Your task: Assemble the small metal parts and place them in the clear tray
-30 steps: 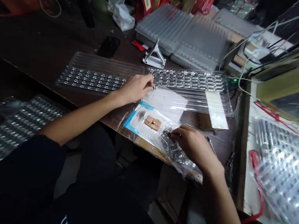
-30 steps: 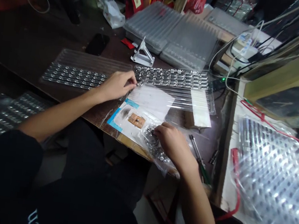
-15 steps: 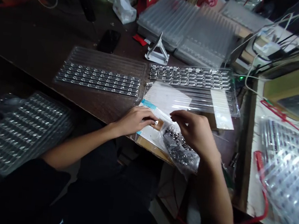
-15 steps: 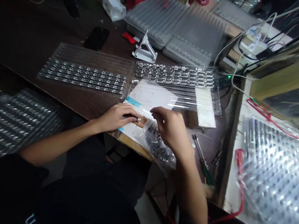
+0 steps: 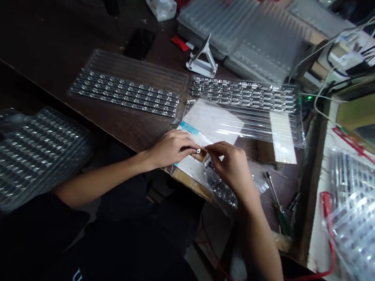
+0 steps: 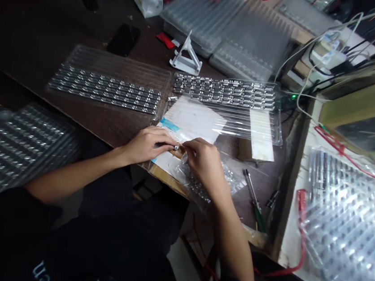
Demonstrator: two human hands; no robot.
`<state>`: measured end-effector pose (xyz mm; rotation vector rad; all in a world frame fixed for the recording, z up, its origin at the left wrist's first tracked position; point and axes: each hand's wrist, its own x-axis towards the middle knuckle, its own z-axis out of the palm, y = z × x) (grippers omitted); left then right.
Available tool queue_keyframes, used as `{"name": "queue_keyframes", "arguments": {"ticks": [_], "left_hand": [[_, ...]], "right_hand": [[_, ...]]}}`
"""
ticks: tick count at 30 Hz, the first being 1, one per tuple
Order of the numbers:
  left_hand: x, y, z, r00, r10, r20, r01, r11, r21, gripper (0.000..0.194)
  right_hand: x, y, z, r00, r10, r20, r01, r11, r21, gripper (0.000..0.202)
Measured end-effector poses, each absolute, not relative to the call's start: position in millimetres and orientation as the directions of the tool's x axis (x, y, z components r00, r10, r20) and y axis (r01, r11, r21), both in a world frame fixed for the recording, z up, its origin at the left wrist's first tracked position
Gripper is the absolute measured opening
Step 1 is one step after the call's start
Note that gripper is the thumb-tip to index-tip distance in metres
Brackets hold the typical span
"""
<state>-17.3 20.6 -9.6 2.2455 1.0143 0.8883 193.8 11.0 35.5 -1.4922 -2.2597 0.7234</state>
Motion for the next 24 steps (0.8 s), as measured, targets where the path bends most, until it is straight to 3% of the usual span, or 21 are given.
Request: {"name": "queue_keyframes", "arguments": {"ticks": [10, 15, 20, 24], "left_hand": [[-18, 21, -11, 0.498, 0.797, 0.342, 0.461, -0.577, 0.674, 0.013], [-24, 16, -10, 0.369, 0.852, 0.371, 0.553, -0.522, 0.65, 0.013], [-30, 9, -9, 0.466, 0.837, 0.288, 0.626, -0.541, 0.561, 0.017], [-28, 10, -8, 0.397, 0.873, 0.285, 0.641, -0.486, 0.594, 0.012]], "right_hand": [[186, 10, 28, -0.351, 0.936, -0.023, 0.811, 0.291, -0.507, 0.023], [181, 7, 26, -0.451, 0.893, -0.008, 0.734, 0.365, -0.572, 0.023], [172, 1, 28, -0.517, 0.852, -0.086, 0.81, 0.454, -0.37, 0.029], [178, 0, 36, -0.518, 0.852, -0.08, 0.804, 0.453, -0.386, 0.028]]}}
